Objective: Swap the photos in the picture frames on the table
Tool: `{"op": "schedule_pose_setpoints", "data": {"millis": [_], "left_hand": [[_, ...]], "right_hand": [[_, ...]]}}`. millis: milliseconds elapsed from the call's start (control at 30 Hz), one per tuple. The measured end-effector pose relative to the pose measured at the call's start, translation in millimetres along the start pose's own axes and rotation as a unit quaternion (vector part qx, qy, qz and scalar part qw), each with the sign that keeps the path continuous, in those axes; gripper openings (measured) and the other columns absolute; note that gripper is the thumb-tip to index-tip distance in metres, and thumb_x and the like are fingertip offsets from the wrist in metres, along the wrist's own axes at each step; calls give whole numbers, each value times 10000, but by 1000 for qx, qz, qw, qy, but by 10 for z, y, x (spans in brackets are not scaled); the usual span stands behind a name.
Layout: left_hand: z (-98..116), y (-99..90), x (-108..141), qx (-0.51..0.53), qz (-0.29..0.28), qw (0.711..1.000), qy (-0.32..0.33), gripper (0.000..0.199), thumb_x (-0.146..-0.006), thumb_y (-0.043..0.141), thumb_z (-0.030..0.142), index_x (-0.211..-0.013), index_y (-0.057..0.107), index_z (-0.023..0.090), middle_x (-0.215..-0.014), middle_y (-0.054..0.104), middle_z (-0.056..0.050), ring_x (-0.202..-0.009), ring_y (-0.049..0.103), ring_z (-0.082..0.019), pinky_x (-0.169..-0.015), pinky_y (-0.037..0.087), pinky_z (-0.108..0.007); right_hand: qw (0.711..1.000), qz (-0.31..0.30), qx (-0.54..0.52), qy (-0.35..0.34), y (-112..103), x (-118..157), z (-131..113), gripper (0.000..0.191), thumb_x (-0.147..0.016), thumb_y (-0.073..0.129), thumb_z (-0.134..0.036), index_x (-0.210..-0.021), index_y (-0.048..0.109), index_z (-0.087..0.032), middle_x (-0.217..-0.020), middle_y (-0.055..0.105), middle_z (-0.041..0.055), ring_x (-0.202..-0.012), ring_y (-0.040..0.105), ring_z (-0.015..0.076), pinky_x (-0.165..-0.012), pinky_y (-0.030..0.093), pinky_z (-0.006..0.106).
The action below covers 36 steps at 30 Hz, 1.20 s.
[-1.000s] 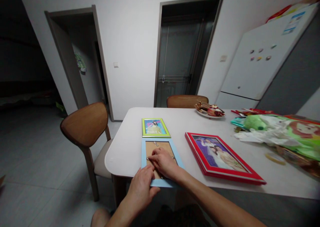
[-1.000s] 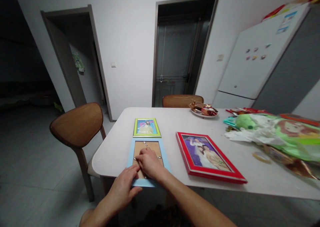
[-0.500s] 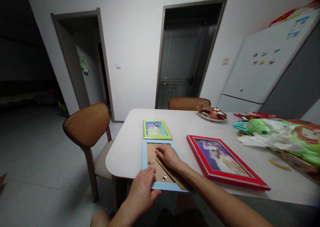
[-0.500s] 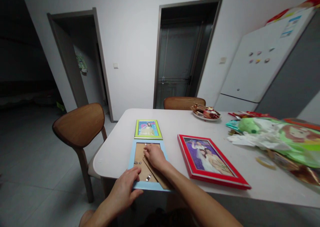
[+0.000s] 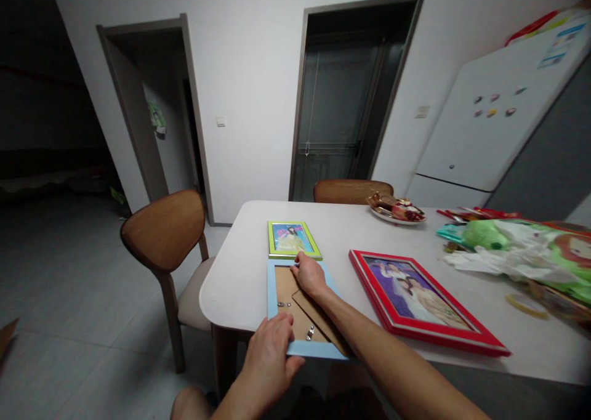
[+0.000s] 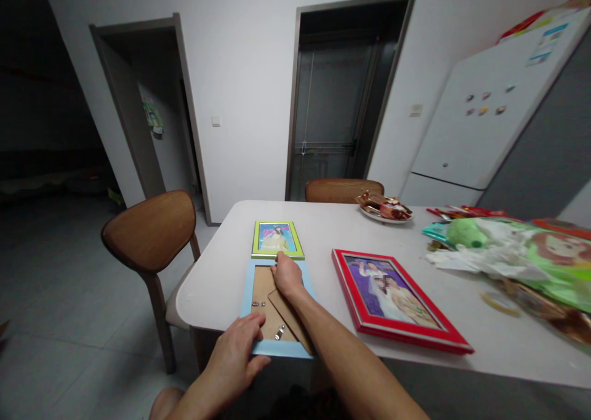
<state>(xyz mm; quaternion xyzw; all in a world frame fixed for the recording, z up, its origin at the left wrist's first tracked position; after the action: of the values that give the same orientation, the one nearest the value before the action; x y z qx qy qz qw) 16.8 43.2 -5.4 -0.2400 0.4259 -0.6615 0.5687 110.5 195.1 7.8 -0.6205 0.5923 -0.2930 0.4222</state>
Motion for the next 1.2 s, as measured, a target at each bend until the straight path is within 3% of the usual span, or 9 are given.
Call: {"op": "schedule_pose_setpoints", "data": {"millis": [200,300,400,500,833,967,1033,1133,1200], "left_hand": [[-27,-12,-7,9,9,1000,10,474,-634,611,220,-1088,476,195,-1066,563,-48,-1048,460,-201,-934,328,-337],[-47,-29,-22,13,16,1000,20,461,-636,610,207,-1078,481,201,-1038,569,-45,-1042,458,-202,-927,329,-342],[-69,-49,-35,14,22,999,22,477,-644,606,203,-1099,463,184,-988,578,-43,-996,480,-197,-910,343,-336],[-82,-52,-41,11,25,999,23,455,-650,600,206,-1085,469,184,-976,575,-40,-970,489,-199,-884,363,-336],[-77,-79,-54,7,21,999,27,401,-650,590,179,-1036,481,191,-975,576,-35,-955,503,-185,-860,379,-329],[40,-50,-71,-42,8,999,19,315,-623,606,173,-926,519,186,-1079,548,-66,-1055,456,-220,-952,268,-430],[113,27,-88,-75,-12,997,27,351,-597,609,142,-934,517,171,-1184,487,-103,-1145,377,-255,-983,188,-480],[165,104,-109,-73,-23,996,38,416,-589,566,75,-993,494,145,-1230,446,-140,-1178,339,-268,-994,169,-487],[186,47,-116,-31,6,999,43,394,-592,537,51,-971,494,154,-1217,459,-130,-1165,359,-263,-996,174,-486]], "right_hand": [[999,-14,-14,-51,-167,192,-73,281,-812,452,-310,-1044,501,-158,-1054,523,57,-888,526,158,-756,447,355],[981,-59,-48,-179,-175,536,-133,192,-804,444,-242,-900,598,-179,-907,576,45,-814,529,140,-747,430,299],[940,-91,-59,-323,-194,992,-184,215,-771,439,-177,-807,649,-207,-821,577,47,-792,506,150,-732,400,293],[930,-80,-28,-358,-224,1256,-161,230,-757,447,-168,-856,642,-240,-881,557,48,-856,467,167,-757,366,315],[937,-71,-24,-341,-208,1299,-183,166,-740,498,-223,-834,632,-247,-907,538,36,-907,432,177,-808,344,343],[941,-51,-101,-321,-226,1274,-129,247,-734,497,-224,-955,605,-243,-987,543,62,-944,459,188,-831,366,357],[949,-18,-162,-270,-284,1184,-13,269,-748,467,-239,-986,590,-214,-1023,541,84,-968,473,189,-848,377,350],[955,57,-253,-141,-416,1008,323,283,-735,465,-297,-969,590,-199,-1046,547,92,-987,490,202,-859,387,354],[936,104,-335,-22,-470,948,611,326,-717,471,-341,-993,570,-198,-1041,561,91,-958,515,208,-825,413,357]]}}
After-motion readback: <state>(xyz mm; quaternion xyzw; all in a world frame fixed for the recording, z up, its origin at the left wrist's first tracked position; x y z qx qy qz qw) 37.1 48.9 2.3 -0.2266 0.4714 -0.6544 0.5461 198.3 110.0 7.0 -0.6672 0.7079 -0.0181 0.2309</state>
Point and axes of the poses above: each hand's wrist, its own x-axis away from the middle knuckle, its own y-axis out of the palm, z = x × y, the point moved 7 cm from there along -x, towards the middle knuckle
